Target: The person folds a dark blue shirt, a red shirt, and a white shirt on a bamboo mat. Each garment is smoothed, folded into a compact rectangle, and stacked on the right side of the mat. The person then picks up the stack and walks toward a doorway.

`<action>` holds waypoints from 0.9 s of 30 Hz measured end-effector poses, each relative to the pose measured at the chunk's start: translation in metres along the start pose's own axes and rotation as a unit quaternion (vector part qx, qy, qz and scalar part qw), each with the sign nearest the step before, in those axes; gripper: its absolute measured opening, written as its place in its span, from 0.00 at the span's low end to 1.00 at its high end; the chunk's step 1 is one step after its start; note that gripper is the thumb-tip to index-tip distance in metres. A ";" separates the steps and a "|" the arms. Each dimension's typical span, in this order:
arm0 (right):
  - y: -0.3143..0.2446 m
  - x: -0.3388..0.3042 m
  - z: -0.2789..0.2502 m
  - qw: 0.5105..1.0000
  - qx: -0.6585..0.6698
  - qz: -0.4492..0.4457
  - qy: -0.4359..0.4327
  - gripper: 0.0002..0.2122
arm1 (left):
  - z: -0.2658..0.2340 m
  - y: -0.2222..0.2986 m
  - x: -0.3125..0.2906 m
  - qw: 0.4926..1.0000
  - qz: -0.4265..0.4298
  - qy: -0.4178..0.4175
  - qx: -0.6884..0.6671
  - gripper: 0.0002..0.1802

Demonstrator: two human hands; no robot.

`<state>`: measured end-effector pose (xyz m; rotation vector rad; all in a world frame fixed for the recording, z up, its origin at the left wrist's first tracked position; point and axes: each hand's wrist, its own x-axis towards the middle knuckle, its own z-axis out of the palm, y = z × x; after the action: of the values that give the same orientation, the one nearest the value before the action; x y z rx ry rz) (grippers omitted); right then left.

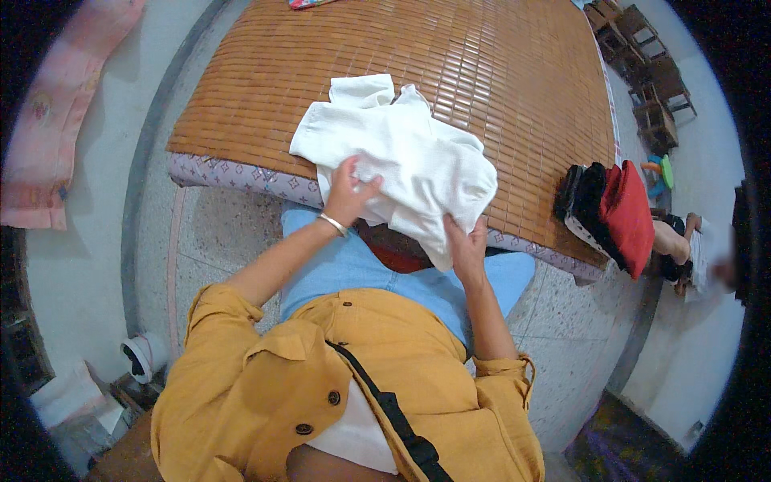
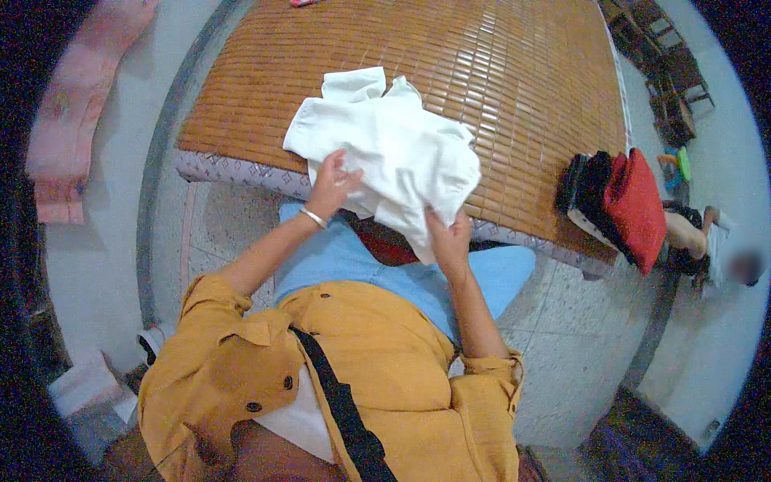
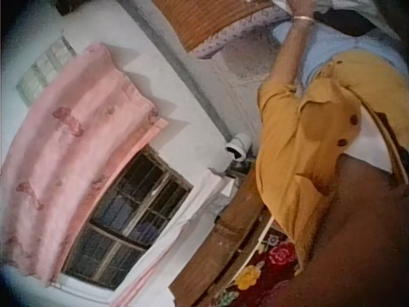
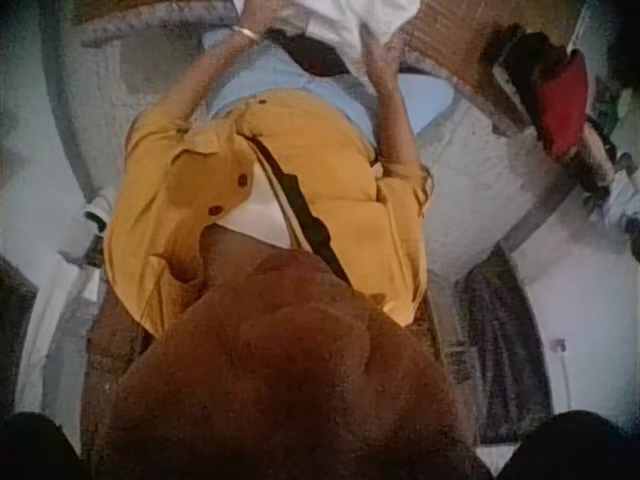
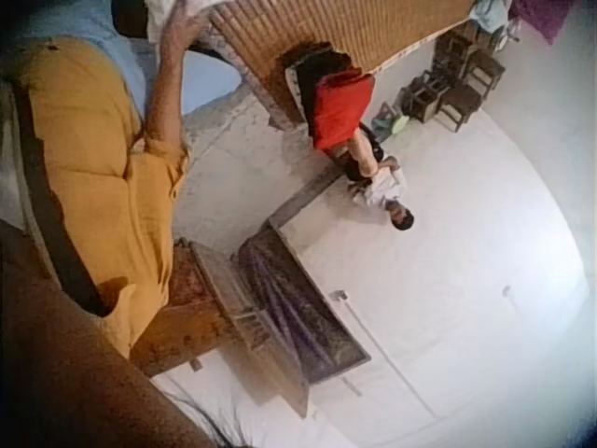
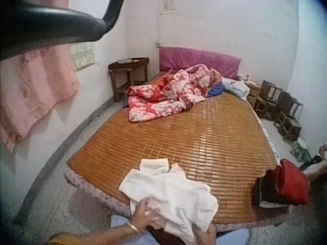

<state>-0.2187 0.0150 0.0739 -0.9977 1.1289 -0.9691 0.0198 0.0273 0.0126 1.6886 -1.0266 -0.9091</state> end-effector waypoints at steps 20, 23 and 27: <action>-0.143 -0.019 0.039 0.763 -0.473 -0.419 -0.139 0.28 | -0.050 0.143 0.102 0.798 -0.119 -0.247 -0.537 0.27; -0.103 -0.003 0.020 0.806 -0.432 -0.379 -0.143 0.23 | -0.054 0.101 0.109 0.882 -0.159 -0.126 -0.425 0.26; 0.000 0.011 -0.010 0.831 -0.430 -0.309 -0.171 0.21 | -0.060 0.033 0.070 0.939 -0.236 0.073 -0.239 0.19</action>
<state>-0.2264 0.0027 0.0700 -2.2841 0.9321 -0.6900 0.0926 -0.0246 0.0533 1.5667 -0.2564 -1.2016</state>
